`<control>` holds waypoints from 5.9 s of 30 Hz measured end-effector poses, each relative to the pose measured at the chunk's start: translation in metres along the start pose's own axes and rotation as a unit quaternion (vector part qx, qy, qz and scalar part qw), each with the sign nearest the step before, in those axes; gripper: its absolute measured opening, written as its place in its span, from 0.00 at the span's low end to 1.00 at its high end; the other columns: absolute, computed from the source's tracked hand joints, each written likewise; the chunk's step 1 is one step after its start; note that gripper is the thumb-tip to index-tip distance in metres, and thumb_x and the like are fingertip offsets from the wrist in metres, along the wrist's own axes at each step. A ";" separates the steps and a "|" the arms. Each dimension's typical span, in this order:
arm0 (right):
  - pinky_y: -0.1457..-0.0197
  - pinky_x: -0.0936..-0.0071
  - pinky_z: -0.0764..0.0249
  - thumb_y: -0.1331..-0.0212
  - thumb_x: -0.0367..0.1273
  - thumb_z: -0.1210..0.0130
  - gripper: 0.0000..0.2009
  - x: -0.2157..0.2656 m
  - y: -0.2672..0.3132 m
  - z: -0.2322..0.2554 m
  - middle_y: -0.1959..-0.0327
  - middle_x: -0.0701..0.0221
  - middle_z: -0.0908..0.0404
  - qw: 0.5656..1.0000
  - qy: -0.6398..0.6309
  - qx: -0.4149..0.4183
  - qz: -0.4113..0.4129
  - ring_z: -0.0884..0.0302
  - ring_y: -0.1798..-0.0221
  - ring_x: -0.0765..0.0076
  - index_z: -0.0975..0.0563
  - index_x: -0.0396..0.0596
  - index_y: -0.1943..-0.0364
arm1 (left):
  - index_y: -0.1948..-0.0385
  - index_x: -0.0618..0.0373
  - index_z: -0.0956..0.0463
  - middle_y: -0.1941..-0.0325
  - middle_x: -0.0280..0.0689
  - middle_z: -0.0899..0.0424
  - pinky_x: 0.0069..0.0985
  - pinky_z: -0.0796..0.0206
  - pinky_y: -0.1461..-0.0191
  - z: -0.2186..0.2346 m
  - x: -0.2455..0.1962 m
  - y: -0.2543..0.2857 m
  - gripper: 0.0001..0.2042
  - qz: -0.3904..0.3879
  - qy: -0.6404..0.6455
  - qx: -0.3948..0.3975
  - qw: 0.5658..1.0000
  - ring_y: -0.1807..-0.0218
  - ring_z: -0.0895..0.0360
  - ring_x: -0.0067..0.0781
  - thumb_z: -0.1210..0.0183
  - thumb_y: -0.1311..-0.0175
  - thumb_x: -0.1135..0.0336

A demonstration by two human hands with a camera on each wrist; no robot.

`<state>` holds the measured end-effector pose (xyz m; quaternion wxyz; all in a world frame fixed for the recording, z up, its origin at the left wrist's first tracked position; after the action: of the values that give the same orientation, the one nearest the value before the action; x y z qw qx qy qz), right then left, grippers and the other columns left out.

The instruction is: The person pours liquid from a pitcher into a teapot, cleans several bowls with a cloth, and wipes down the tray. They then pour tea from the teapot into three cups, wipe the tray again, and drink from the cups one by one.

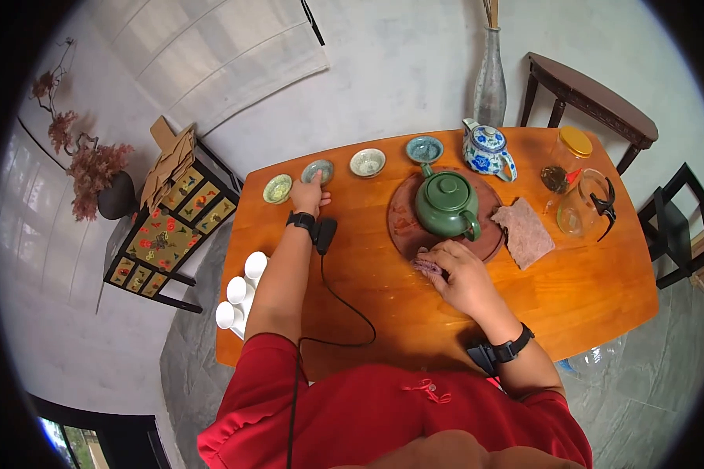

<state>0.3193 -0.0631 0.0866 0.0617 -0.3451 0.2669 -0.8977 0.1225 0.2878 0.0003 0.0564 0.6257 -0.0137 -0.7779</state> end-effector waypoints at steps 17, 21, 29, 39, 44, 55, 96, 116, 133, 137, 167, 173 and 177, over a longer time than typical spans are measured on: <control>0.55 0.63 0.26 0.55 0.25 0.37 0.14 -0.004 -0.003 0.011 0.63 0.65 0.23 0.999 -0.006 -0.041 -0.010 0.24 0.57 0.53 0.23 0.46 0.61 | 0.50 0.72 0.34 0.59 0.51 0.24 0.36 0.20 0.64 -0.114 0.008 0.019 0.16 0.104 0.190 0.150 0.965 0.65 0.18 0.44 0.50 0.38 0.73; 0.55 0.66 0.26 0.54 0.25 0.36 0.13 -0.012 -0.004 0.016 0.63 0.65 0.21 0.992 -0.068 -0.096 -0.044 0.23 0.58 0.54 0.23 0.45 0.61 | 0.56 0.72 0.37 0.58 0.52 0.25 0.35 0.20 0.57 -0.087 -0.018 0.070 0.12 0.050 0.220 0.199 0.954 0.62 0.19 0.45 0.53 0.40 0.77; 0.54 0.74 0.28 0.51 0.21 0.39 0.13 -0.023 0.004 0.007 0.60 0.65 0.22 0.950 -0.231 -0.180 -0.107 0.22 0.59 0.64 0.25 0.43 0.59 | 0.48 0.62 0.43 0.56 0.48 0.26 0.36 0.20 0.60 -0.035 -0.018 0.218 0.20 0.108 0.216 0.352 0.904 0.64 0.19 0.40 0.45 0.38 0.72; 0.54 0.67 0.25 0.52 0.24 0.37 0.11 0.005 0.000 -0.002 0.61 0.61 0.19 0.989 -0.108 -0.094 -0.044 0.21 0.57 0.53 0.21 0.42 0.62 | 0.48 0.58 0.36 0.57 0.40 0.24 0.28 0.20 0.60 -0.056 -0.020 0.273 0.17 0.014 0.108 0.430 0.896 0.58 0.21 0.28 0.43 0.34 0.65; 0.55 0.64 0.25 0.55 0.24 0.37 0.11 0.008 -0.002 -0.003 0.63 0.62 0.19 0.998 -0.018 0.021 0.050 0.22 0.60 0.53 0.20 0.42 0.64 | 0.47 0.58 0.36 0.57 0.38 0.23 0.25 0.21 0.60 -0.055 -0.013 0.269 0.17 -0.035 0.094 0.441 0.892 0.57 0.22 0.26 0.42 0.35 0.68; 0.75 0.80 0.30 0.43 0.23 0.42 0.07 -0.016 0.008 -0.034 0.73 0.66 0.19 0.850 -0.453 0.132 -0.236 0.27 0.78 0.76 0.22 0.39 0.60 | 0.50 0.61 0.34 0.55 0.40 0.23 0.28 0.21 0.62 -0.044 -0.011 0.237 0.15 0.003 0.133 0.341 0.930 0.57 0.21 0.29 0.44 0.34 0.65; 0.43 0.59 0.31 0.53 0.32 0.43 0.21 -0.132 0.040 0.085 0.50 0.55 0.23 0.925 0.332 -0.018 -0.181 0.27 0.46 0.45 0.26 0.44 0.51 | 0.46 0.59 0.33 0.54 0.41 0.25 0.36 0.23 0.62 0.050 0.015 0.251 0.15 0.129 0.310 0.376 0.864 0.56 0.22 0.36 0.48 0.32 0.66; 0.47 0.65 0.27 0.44 0.44 0.45 0.21 -0.050 -0.267 -0.038 0.57 0.54 0.18 0.956 0.234 0.028 -0.176 0.21 0.51 0.55 0.24 0.42 0.55 | 0.45 0.58 0.33 0.50 0.38 0.26 0.27 0.31 0.52 0.082 0.047 0.242 0.16 0.133 0.333 0.347 0.867 0.52 0.27 0.26 0.47 0.33 0.69; 0.40 0.60 0.33 0.40 0.47 0.48 0.21 -0.127 -0.245 -0.194 0.48 0.68 0.21 0.893 0.344 0.224 -0.184 0.27 0.42 0.56 0.26 0.64 0.42 | 0.48 0.57 0.31 0.54 0.34 0.26 0.21 0.35 0.48 0.100 0.034 0.227 0.15 0.085 0.338 0.301 0.887 0.51 0.30 0.21 0.44 0.36 0.72; 0.42 0.59 0.32 0.41 0.45 0.48 0.20 -0.089 -0.214 -0.188 0.49 0.66 0.20 0.902 0.345 0.235 -0.113 0.25 0.45 0.54 0.25 0.63 0.45 | 0.47 0.57 0.31 0.49 0.37 0.26 0.23 0.33 0.49 0.099 0.034 0.229 0.15 0.051 0.336 0.302 0.890 0.52 0.28 0.23 0.47 0.35 0.72; 0.36 0.60 0.35 0.36 0.34 0.58 0.23 -0.068 -0.169 -0.210 0.32 0.55 0.39 0.931 0.292 0.200 -0.093 0.38 0.33 0.54 0.36 0.45 0.36 | 0.49 0.56 0.31 0.49 0.37 0.26 0.25 0.32 0.50 0.096 0.040 0.232 0.14 0.060 0.338 0.309 0.887 0.50 0.29 0.25 0.47 0.36 0.73; 0.28 0.60 0.48 0.41 0.27 0.59 0.26 -0.024 -0.098 -0.202 0.30 0.51 0.44 0.922 0.306 0.232 0.052 0.45 0.29 0.53 0.40 0.35 0.36 | 0.49 0.56 0.31 0.50 0.37 0.25 0.21 0.35 0.51 0.098 0.031 0.239 0.14 0.048 0.326 0.319 0.889 0.51 0.28 0.23 0.46 0.37 0.74; 0.34 0.60 0.39 0.46 0.25 0.54 0.24 0.007 -0.103 -0.178 0.36 0.53 0.34 0.926 0.248 0.256 0.121 0.35 0.34 0.52 0.32 0.39 0.41 | 0.49 0.56 0.31 0.50 0.36 0.25 0.22 0.34 0.50 0.094 0.036 0.237 0.14 0.048 0.333 0.319 0.886 0.52 0.28 0.23 0.47 0.37 0.74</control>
<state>0.2057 0.0997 0.0339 0.1880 -0.0486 0.0740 -0.9782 0.0398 0.0440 0.0073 -0.1076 0.8304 -0.2720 -0.4741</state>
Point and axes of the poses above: each hand's wrist, its own y-axis away from the middle knuckle, its own z-axis out of the back of the hand, x = y × z, the point moved 7 cm from there along -y, towards the middle knuckle
